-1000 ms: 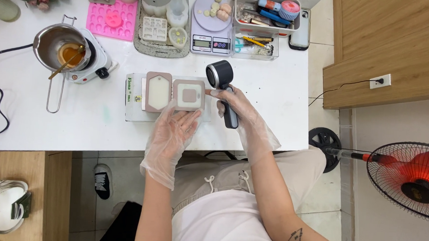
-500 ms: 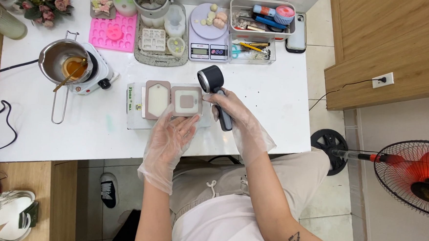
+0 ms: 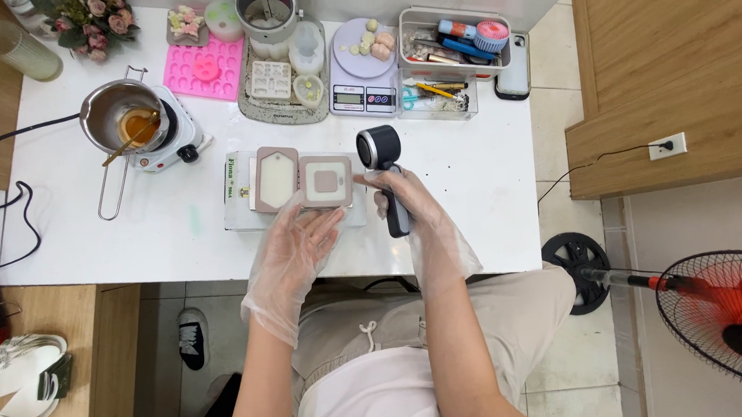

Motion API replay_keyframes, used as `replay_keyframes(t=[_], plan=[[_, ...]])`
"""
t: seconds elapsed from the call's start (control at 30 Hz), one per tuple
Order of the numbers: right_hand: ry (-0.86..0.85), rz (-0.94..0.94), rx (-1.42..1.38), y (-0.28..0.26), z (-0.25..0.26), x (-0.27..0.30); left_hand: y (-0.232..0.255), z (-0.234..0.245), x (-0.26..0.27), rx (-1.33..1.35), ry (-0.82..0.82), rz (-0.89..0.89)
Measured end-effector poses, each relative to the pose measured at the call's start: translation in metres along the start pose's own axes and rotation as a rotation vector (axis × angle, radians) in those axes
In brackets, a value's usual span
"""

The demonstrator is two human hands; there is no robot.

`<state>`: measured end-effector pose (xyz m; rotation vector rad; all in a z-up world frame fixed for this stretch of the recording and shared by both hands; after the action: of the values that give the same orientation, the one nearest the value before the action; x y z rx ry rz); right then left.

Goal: Checking the temperature of candle molds and wax using an infrared thermometer while organizing the workstation.

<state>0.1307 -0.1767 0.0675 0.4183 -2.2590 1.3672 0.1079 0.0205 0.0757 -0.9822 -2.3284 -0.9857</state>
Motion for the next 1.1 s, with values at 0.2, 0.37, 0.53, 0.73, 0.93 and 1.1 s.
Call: replay_keyframes(t=[0.2,0.37,0.53,0.73,0.93,1.1], plan=[[0.032,0.005,-0.014,-0.003,-0.003,0.022,0.000,0.040,0.025,-0.662,0.380,-0.249],[0.051,0.043,0.027,-0.002,0.012,0.022,0.051,0.037,0.057,-1.160,0.697,-0.383],[0.105,0.033,0.239,-0.011,0.015,0.025,0.072,0.049,0.015,-1.618,0.727,-0.475],[0.111,0.035,0.166,-0.013,0.006,0.028,0.050,0.005,0.004,-1.878,0.671,-0.519],[0.083,0.079,-0.088,0.008,-0.009,0.015,0.043,-0.011,0.006,-2.066,0.703,-0.456],[0.091,0.076,-0.174,0.019,0.004,0.007,0.038,-0.010,-0.007,-2.237,0.651,-0.647]])
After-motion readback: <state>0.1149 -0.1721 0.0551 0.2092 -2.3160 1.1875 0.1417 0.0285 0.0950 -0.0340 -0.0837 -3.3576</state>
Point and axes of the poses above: each hand's wrist, its own x-axis away from the middle knuckle, its own z-axis out of the back of the hand, y = z × x, the point moved 7 cm from there along -x, towards the middle knuckle, and after that the axes turned 10 degrees about -x, right-handed, at the moved point
